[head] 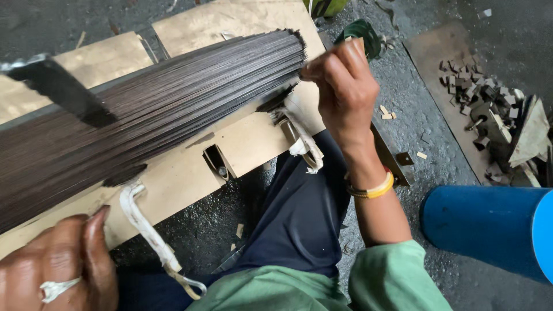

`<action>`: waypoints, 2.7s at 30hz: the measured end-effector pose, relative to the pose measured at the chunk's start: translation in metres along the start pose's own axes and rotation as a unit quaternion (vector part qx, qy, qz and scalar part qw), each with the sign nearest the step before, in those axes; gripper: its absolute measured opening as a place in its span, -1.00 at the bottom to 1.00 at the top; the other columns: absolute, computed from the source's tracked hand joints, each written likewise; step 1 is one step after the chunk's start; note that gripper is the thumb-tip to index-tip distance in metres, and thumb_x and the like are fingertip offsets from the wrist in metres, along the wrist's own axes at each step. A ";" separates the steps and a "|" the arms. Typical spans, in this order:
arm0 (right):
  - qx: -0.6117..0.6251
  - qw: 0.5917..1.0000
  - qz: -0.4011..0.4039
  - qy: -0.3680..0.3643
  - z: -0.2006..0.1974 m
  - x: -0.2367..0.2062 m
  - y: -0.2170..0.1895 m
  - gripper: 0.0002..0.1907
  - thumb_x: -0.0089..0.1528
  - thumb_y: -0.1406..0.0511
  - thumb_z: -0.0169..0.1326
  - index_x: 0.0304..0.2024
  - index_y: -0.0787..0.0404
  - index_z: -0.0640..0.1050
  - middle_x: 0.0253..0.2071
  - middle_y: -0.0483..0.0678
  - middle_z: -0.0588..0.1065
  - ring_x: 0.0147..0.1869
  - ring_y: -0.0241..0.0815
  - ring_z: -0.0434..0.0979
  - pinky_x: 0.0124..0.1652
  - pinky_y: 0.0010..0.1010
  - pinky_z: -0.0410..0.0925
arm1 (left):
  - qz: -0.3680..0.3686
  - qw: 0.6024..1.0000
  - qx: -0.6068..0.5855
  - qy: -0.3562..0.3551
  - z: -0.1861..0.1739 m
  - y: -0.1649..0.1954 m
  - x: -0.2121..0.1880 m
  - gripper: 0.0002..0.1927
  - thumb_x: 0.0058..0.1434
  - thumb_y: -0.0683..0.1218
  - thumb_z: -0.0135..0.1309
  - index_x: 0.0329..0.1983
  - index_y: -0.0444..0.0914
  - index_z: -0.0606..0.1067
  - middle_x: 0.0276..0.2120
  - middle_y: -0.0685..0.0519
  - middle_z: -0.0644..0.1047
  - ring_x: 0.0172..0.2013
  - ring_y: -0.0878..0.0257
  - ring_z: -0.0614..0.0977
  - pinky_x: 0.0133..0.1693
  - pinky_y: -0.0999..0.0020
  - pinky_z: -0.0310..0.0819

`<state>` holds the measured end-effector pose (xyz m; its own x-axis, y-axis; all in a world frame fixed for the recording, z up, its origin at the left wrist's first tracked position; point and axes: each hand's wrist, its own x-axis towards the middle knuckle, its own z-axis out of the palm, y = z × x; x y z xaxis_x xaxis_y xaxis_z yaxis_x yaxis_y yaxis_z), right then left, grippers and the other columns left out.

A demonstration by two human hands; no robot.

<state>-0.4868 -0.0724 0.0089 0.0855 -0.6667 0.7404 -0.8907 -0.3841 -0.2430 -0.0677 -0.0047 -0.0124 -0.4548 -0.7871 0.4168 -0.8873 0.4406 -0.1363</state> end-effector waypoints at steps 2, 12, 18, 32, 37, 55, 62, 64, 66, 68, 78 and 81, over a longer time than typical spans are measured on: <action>0.011 1.000 -0.003 0.007 0.005 0.000 0.003 -0.83 0.23 0.56 0.28 -0.25 0.30 0.54 -0.23 -0.01 0.44 -0.13 -0.05 0.47 -0.15 -0.31 0.38 | -0.032 0.999 -0.031 -0.013 0.009 -0.001 -0.004 -0.88 0.48 -0.12 0.17 -0.02 -0.25 0.51 -0.25 0.01 0.53 -0.33 0.33 0.47 -0.15 0.49 0.33; -0.005 1.000 0.005 0.003 0.009 -0.011 0.009 -0.86 0.22 0.56 0.24 -0.28 0.31 0.56 -0.24 -0.01 0.47 -0.10 -0.08 0.50 -0.16 -0.34 0.39 | 0.000 1.000 -0.020 -0.022 0.013 0.003 0.023 -0.85 0.43 -0.11 0.28 -0.09 -0.26 0.54 -0.31 0.02 0.57 -0.35 0.29 0.54 -0.17 0.41 0.38; -0.032 0.999 0.009 0.035 0.017 -0.019 0.011 -0.87 0.19 0.56 0.23 -0.30 0.31 0.57 -0.24 -0.01 0.49 -0.12 -0.10 0.52 -0.18 -0.34 0.39 | 0.036 0.996 -0.082 0.030 0.011 -0.003 0.015 -0.83 0.42 -0.20 0.27 -0.02 -0.33 0.54 -0.25 -0.05 0.57 -0.30 0.21 0.56 -0.16 0.37 0.39; -0.068 0.997 -0.021 0.023 0.009 -0.010 0.009 -0.86 0.19 0.51 0.22 -0.33 0.28 0.50 -0.28 0.01 0.43 -0.15 -0.01 0.43 -0.22 -0.24 0.28 | 0.058 0.991 0.049 0.109 0.003 0.011 0.035 -0.86 0.46 -0.06 0.21 -0.09 -0.24 0.62 -0.32 0.10 0.56 -0.32 0.25 0.54 -0.20 0.38 0.27; -0.097 0.994 -0.011 -0.058 0.000 0.008 0.000 -0.85 0.15 0.49 0.27 -0.33 0.26 0.54 -0.30 0.04 0.40 -0.14 0.05 0.43 -0.15 -0.18 0.29 | -0.035 0.993 -0.022 0.112 0.020 0.015 0.026 -0.86 0.43 -0.02 0.18 -0.16 -0.18 0.55 -0.32 0.14 0.53 -0.31 0.24 0.53 -0.17 0.36 0.29; 0.378 0.869 0.320 0.007 0.029 -0.058 -0.012 -0.66 0.32 0.50 -0.04 0.13 0.55 0.52 0.17 0.13 0.46 0.27 -0.07 0.51 0.32 -0.31 0.36 | -0.270 0.915 -0.299 0.001 0.073 0.025 -0.068 -0.88 0.57 -0.23 0.06 -0.02 -0.41 0.56 -0.21 -0.17 0.61 -0.19 0.19 0.67 0.05 0.39 0.54; 0.389 0.867 0.312 -0.009 0.028 -0.063 -0.011 -0.61 0.27 0.52 -0.08 0.14 0.57 0.50 0.20 0.12 0.44 0.34 -0.09 0.48 0.38 -0.28 0.31 | -0.307 0.906 -0.290 -0.023 0.066 0.038 -0.067 -0.90 0.54 -0.22 0.09 -0.06 -0.40 0.54 -0.19 -0.17 0.59 -0.23 0.20 0.65 -0.06 0.41 0.48; 0.385 0.869 0.310 -0.017 0.028 -0.062 -0.010 -0.54 0.20 0.56 -0.11 0.16 0.57 0.48 0.22 0.11 0.42 0.36 -0.09 0.46 0.42 -0.26 0.27 | -0.280 0.917 -0.284 -0.006 0.065 0.038 -0.063 -0.90 0.52 -0.20 0.05 -0.04 -0.38 0.50 -0.15 -0.13 0.56 -0.16 0.23 0.63 0.02 0.44 0.47; 0.398 0.860 0.320 -0.025 0.027 -0.061 -0.009 -0.47 0.12 0.58 -0.16 0.17 0.56 0.45 0.23 0.09 0.39 0.37 -0.09 0.45 0.44 -0.25 0.26 | -0.271 0.921 -0.278 0.000 0.062 0.038 -0.055 -0.90 0.52 -0.20 0.05 -0.04 -0.37 0.49 -0.13 -0.14 0.56 -0.16 0.24 0.62 0.04 0.45 0.48; 0.410 0.851 0.326 -0.025 0.028 -0.061 -0.009 -0.42 0.08 0.60 -0.21 0.18 0.55 0.43 0.23 0.08 0.38 0.38 -0.09 0.45 0.46 -0.24 0.25 | -0.286 0.915 -0.283 -0.027 0.057 0.037 -0.045 -0.90 0.52 -0.21 0.11 -0.04 -0.38 0.51 -0.16 -0.17 0.59 -0.24 0.21 0.63 -0.05 0.41 0.50; 0.425 0.844 0.327 -0.001 0.033 -0.072 0.001 -0.36 0.03 0.63 -0.25 0.20 0.57 0.43 0.27 0.10 0.37 0.39 -0.06 0.44 0.47 -0.20 0.24 | -0.214 0.941 -0.259 -0.038 0.042 0.036 -0.021 -0.86 0.45 -0.16 0.13 -0.05 -0.35 0.53 -0.26 -0.12 0.58 -0.32 0.21 0.63 -0.16 0.35 0.51; 0.425 0.847 0.318 -0.005 0.032 -0.072 0.000 -0.35 0.02 0.65 -0.25 0.20 0.58 0.43 0.26 0.11 0.37 0.40 -0.04 0.44 0.48 -0.18 0.25 | -0.179 0.955 -0.234 -0.023 0.046 0.038 -0.019 -0.88 0.52 -0.12 0.13 -0.06 -0.28 0.49 -0.22 -0.05 0.56 -0.24 0.27 0.61 -0.07 0.43 0.47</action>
<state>-0.4788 -0.0449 -0.0650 -0.2835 -0.9154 0.2858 -0.1148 -0.2635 -0.9578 -0.0967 0.0071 -0.0672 -0.1405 -0.9370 0.3197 -0.8599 0.2755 0.4296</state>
